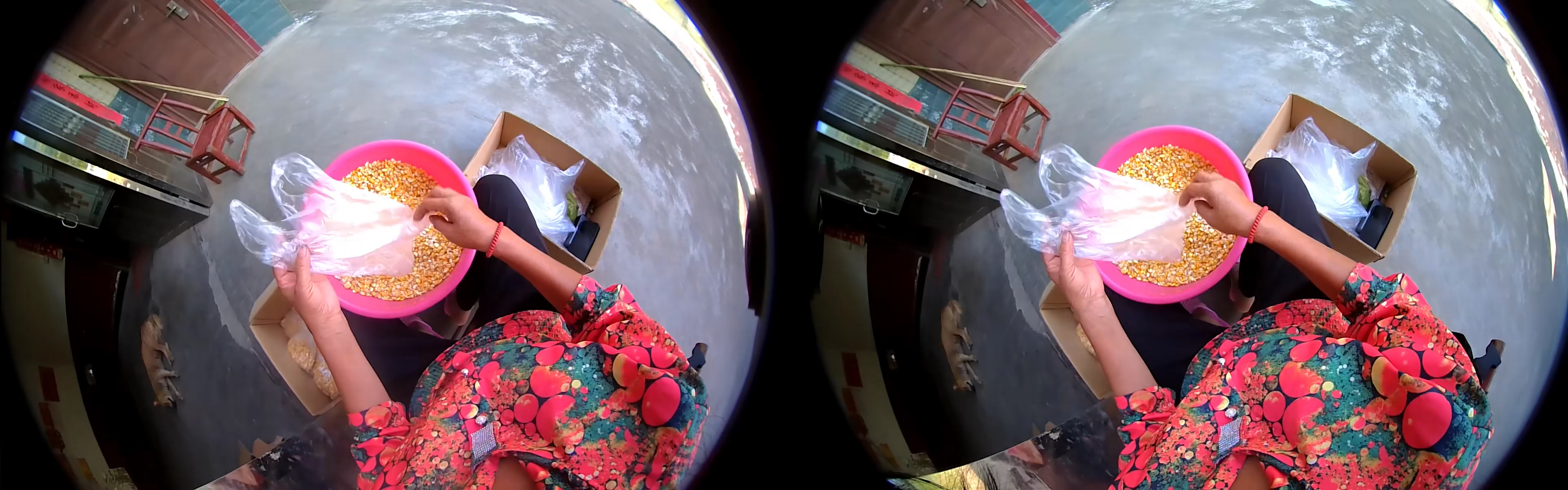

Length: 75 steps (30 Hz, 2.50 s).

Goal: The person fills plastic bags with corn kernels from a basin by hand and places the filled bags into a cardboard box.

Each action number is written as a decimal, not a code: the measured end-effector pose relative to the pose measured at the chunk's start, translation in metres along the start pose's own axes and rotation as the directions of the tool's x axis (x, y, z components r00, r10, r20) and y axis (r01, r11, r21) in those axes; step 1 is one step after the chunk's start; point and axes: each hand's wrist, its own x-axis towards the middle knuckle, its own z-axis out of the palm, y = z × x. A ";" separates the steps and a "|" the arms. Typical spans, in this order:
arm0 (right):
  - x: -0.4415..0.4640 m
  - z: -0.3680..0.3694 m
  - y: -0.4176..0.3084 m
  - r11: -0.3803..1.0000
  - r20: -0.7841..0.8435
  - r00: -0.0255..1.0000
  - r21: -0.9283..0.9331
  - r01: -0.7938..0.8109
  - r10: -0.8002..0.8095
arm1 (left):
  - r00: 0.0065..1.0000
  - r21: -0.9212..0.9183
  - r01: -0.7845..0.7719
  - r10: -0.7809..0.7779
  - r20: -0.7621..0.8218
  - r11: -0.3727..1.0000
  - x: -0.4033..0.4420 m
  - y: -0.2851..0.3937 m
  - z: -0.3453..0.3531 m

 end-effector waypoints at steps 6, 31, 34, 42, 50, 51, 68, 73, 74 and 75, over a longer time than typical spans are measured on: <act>0.022 -0.008 -0.060 0.832 0.231 0.953 0.476 -0.285 0.195 | 0.980 0.295 -0.173 0.136 0.144 0.940 -0.038 -0.011 0.018; -0.033 0.039 -0.054 0.995 0.277 0.961 0.089 -0.034 0.009 | 0.996 0.579 0.088 -0.079 -0.041 0.811 -0.108 -0.001 0.021; -0.046 0.038 -0.035 0.983 0.246 0.954 0.018 -0.181 0.171 | 0.968 0.173 0.248 -0.238 -0.076 0.953 -0.105 0.014 0.012; -0.050 0.007 0.006 0.944 0.269 0.907 -0.153 -0.291 0.323 | 0.939 0.123 0.343 -0.343 -0.028 0.931 -0.106 0.026 -0.022; -0.032 -0.025 -0.004 0.334 0.620 0.735 0.656 -0.677 0.273 | 0.798 0.839 0.208 -0.583 0.152 0.503 -0.124 0.006 -0.028; -0.033 -0.027 -0.007 0.334 0.640 0.744 0.670 -0.663 0.193 | 0.798 0.839 0.210 -0.584 0.149 0.502 -0.123 0.004 -0.028; -0.054 -0.033 0.005 -0.075 0.462 0.885 0.886 -0.457 0.058 | 0.810 -0.174 0.582 -0.585 0.041 0.794 -0.136 -0.021 -0.064; -0.054 -0.025 0.015 -0.193 0.439 0.883 0.893 -0.408 0.167 | 0.779 -0.166 0.570 -0.466 0.419 0.805 -0.123 -0.037 -0.070; -0.055 -0.024 0.013 -0.210 0.406 0.882 0.908 -0.362 0.238 | 0.806 -0.212 0.585 -0.532 0.261 0.783 -0.123 -0.029 -0.057; -0.056 -0.022 0.011 -0.224 0.374 0.875 0.922 -0.315 0.309 | 0.803 -0.261 0.591 -0.589 0.096 0.763 -0.124 -0.026 -0.047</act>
